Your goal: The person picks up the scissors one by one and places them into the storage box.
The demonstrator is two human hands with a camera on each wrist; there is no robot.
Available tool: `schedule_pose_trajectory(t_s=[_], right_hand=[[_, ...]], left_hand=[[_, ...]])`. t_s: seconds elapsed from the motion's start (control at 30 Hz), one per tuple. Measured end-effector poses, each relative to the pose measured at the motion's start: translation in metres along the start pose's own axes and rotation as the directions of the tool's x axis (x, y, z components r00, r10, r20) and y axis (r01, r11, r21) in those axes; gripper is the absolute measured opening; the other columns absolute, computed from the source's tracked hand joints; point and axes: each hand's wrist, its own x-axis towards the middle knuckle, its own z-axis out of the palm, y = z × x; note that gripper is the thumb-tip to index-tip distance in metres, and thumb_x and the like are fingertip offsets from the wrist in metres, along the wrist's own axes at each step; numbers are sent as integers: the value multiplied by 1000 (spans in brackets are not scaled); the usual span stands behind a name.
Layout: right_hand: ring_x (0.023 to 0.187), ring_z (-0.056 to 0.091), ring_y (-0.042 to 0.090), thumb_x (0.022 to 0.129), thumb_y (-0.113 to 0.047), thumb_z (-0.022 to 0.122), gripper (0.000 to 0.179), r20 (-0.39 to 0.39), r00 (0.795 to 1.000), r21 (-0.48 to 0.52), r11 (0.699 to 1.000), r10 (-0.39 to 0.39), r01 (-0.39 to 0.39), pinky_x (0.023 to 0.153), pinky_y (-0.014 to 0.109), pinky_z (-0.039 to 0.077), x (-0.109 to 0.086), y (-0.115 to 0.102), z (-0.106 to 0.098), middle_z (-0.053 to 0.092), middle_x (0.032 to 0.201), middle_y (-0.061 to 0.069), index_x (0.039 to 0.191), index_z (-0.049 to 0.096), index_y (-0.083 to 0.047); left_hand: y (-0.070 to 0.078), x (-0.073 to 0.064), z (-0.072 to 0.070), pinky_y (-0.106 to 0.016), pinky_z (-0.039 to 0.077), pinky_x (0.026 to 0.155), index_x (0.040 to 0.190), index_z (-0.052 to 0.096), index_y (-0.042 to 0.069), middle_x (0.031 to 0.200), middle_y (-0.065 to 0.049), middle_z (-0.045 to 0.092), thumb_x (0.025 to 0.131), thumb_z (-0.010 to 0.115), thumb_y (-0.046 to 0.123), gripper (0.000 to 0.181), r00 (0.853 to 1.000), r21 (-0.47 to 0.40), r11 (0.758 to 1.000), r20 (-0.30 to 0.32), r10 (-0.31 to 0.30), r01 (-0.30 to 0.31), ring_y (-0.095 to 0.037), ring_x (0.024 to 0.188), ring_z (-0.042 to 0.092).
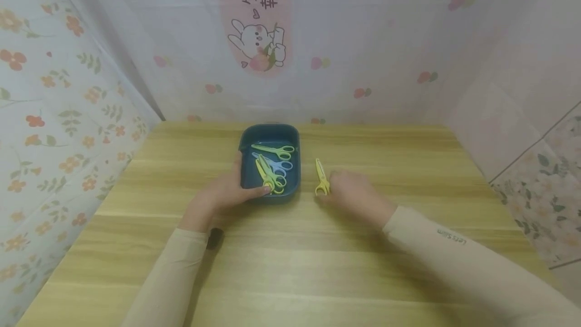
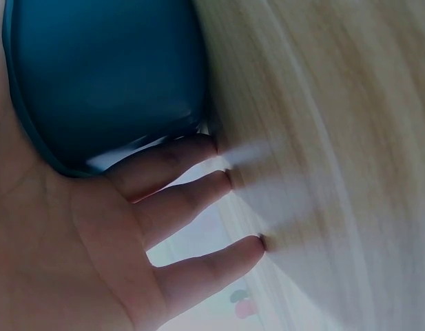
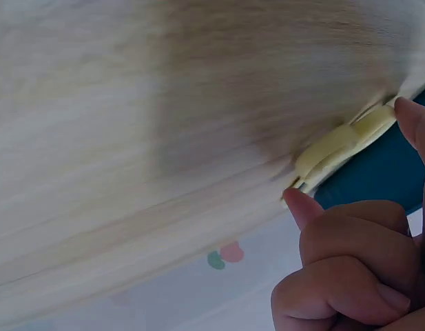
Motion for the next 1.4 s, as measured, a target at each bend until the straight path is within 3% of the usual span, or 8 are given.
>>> schedule_pose_trajectory(t_s=[0.33,0.7,1.4], right_hand=[[56,46,18,96,-43,68,41,-1,999,-21,999,33,-33,47,34,34,-4,19,-1,54,66,1,67,55,-18],[62,49,18,92,-59,74,48,50,996,22,997,72,-73,52,33,37,-1,30,0,56,74,2,90,58,-13],[59,47,16,94,-59,74,48,65,995,40,996,79,-82,50,31,37,-2,31,-1,55,72,1,84,60,-13]], left_hand=[[1,0,0,-60,35,126,168,-23,12,176,-29,17,80,73,83,148,1000,16,1000,-11,6,-6,-46,157,36],[1,1,1,-60,38,125,169,-21,14,176,-27,21,78,72,86,149,1000,23,1000,-17,-3,4,-44,155,41],[1,1,0,-59,35,126,168,-22,13,175,-28,20,80,74,82,148,1000,2,1000,-10,4,-4,-43,156,38]])
